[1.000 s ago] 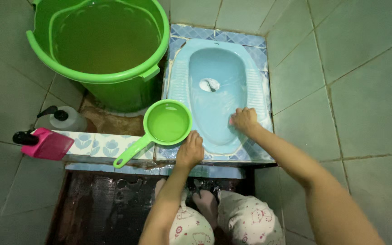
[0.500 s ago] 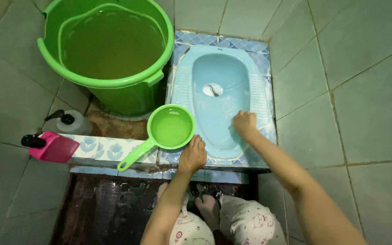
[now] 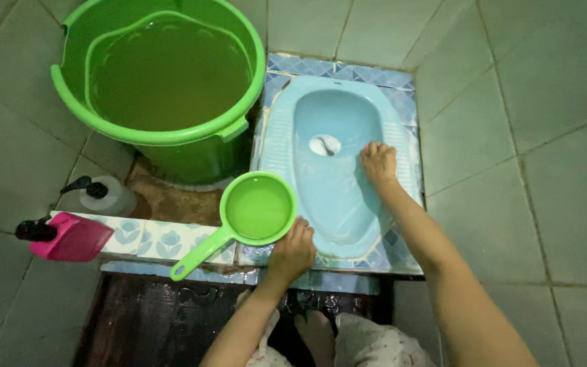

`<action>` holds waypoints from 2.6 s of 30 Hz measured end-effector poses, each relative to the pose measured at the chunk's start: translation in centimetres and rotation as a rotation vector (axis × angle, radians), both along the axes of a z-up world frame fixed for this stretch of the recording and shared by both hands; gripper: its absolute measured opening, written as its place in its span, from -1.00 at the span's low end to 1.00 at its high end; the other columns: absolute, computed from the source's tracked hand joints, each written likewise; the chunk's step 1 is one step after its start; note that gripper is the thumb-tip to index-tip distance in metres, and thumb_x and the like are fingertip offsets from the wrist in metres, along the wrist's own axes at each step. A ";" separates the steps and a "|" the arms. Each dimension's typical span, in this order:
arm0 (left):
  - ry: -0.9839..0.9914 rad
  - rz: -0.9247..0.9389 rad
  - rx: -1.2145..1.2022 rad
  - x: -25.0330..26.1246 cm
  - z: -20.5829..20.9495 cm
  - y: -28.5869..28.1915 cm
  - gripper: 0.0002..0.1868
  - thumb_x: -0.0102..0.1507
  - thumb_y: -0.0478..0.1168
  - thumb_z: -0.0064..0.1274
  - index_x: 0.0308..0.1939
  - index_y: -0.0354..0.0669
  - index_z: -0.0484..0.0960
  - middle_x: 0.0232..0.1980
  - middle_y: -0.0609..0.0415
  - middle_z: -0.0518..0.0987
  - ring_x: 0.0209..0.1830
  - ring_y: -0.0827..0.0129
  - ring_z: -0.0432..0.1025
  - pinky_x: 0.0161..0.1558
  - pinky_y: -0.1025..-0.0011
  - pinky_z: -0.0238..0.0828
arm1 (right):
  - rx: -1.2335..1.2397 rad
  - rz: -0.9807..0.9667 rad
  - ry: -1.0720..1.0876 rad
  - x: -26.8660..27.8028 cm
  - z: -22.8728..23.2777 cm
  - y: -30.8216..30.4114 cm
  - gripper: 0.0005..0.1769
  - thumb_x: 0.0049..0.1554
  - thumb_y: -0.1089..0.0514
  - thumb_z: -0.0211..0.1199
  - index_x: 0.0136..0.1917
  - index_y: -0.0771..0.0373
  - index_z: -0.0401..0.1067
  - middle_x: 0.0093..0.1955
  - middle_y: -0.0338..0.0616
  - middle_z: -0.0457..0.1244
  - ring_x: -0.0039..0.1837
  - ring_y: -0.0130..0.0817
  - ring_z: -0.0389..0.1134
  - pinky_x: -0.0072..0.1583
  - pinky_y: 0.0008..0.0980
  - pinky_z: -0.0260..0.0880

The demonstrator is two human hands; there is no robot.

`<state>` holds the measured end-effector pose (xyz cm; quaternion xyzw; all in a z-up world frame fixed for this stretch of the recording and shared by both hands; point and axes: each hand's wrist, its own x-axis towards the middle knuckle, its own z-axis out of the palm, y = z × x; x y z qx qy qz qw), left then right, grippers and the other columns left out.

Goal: The person scrubs a blue squat toilet using a pink sponge and water from a green bucket. They clean the rim, sides, and interior of the toilet, repeatedly dipping the sponge into the water.

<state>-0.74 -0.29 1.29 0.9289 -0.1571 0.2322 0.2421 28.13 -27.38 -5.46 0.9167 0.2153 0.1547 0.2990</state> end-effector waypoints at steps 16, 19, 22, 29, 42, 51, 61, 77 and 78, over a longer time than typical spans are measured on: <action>0.157 -0.050 -0.101 0.7 1.8 0.6 -0.77 0.15 -0.28 0.06 -0.13 -0.28 0.56 0.10 -0.18 0.49 0.17 -0.10 0.42 0.15 -0.01 0.39 | 0.413 -0.283 0.258 -2.2 -4.6 4.7 -0.28 0.17 0.04 0.08 0.57 0.21 0.11 0.31 0.08 0.23 0.36 -0.02 0.33 0.22 -0.06 0.42; 0.176 -0.061 -0.103 0.8 1.5 0.4 -0.73 0.12 -0.28 0.05 -0.12 -0.30 0.55 0.11 -0.20 0.48 0.19 -0.10 0.41 0.15 0.00 0.38 | 0.469 -0.413 0.311 1.4 -5.9 7.4 -0.15 0.07 0.03 0.10 0.56 0.20 -0.07 0.44 0.20 0.06 0.45 0.11 0.21 0.24 0.06 0.34; 0.112 -0.043 -0.074 0.6 1.3 0.6 -0.72 0.11 -0.27 0.06 -0.11 -0.28 0.56 0.11 -0.17 0.48 0.25 -0.09 0.39 0.20 -0.03 0.34 | 0.669 -0.429 0.630 -1.7 -7.6 10.8 -0.10 0.10 0.04 0.09 0.61 0.21 -0.16 0.50 0.29 -0.01 0.44 0.19 0.22 0.30 0.08 0.31; 0.214 -0.059 -0.088 0.6 0.3 0.2 -0.72 0.13 -0.26 0.07 -0.10 -0.29 0.56 0.13 -0.19 0.49 0.27 -0.12 0.37 0.21 -0.05 0.30 | 0.556 -0.452 0.584 -4.5 -5.3 6.0 -0.08 0.15 0.03 0.07 0.67 0.21 -0.21 0.52 0.28 0.05 0.46 0.20 0.25 0.37 0.07 0.32; 0.188 -0.086 -0.062 1.0 -0.8 0.2 -0.66 0.10 -0.24 0.10 -0.08 -0.31 0.54 0.15 -0.24 0.48 0.30 -0.17 0.34 0.26 -0.07 0.26 | 0.572 -0.456 0.502 1.8 -7.3 8.6 -0.10 0.22 -0.02 0.03 0.71 0.19 -0.20 0.47 0.20 0.15 0.43 0.15 0.30 0.35 0.14 0.33; 0.205 -0.066 -0.081 0.8 -0.7 0.0 -0.68 0.10 -0.26 0.11 -0.08 -0.28 0.55 0.15 -0.18 0.49 0.34 -0.11 0.35 0.28 -0.03 0.29 | 0.771 -0.349 0.664 -1.1 -4.2 15.0 -0.03 0.18 -0.08 0.09 0.67 0.27 -0.26 0.40 0.32 0.08 0.27 0.21 0.30 0.24 0.15 0.32; 0.183 -0.081 -0.063 0.8 -1.7 0.1 -0.69 0.13 -0.25 0.09 -0.07 -0.28 0.53 0.18 -0.18 0.47 0.37 -0.11 0.31 0.31 -0.03 0.25 | 1.045 0.275 0.952 -13.7 -4.3 10.3 -0.10 0.24 0.03 -0.02 0.71 0.23 -0.29 0.70 0.35 -0.27 0.70 0.20 -0.26 0.56 0.02 -0.20; 0.162 -0.110 -0.065 0.9 -2.9 0.0 -0.75 0.11 -0.27 0.05 -0.18 -0.32 0.50 0.13 -0.23 0.48 0.34 -0.18 0.32 0.31 -0.08 0.24 | 1.532 0.274 0.990 -10.1 -2.2 15.0 -0.09 0.31 -0.16 0.00 0.65 0.35 -0.32 0.68 0.23 -0.21 0.68 0.05 -0.19 0.58 -0.18 -0.18; 0.171 -0.105 -0.063 0.9 -3.0 0.0 -0.76 0.11 -0.27 0.05 -0.18 -0.32 0.50 0.13 -0.22 0.49 0.34 -0.17 0.33 0.31 -0.08 0.23 | 1.316 0.204 0.965 -11.3 -1.3 14.4 -0.12 0.31 -0.21 -0.05 0.67 0.29 -0.24 0.65 0.23 -0.11 0.66 0.08 -0.07 0.58 -0.17 -0.07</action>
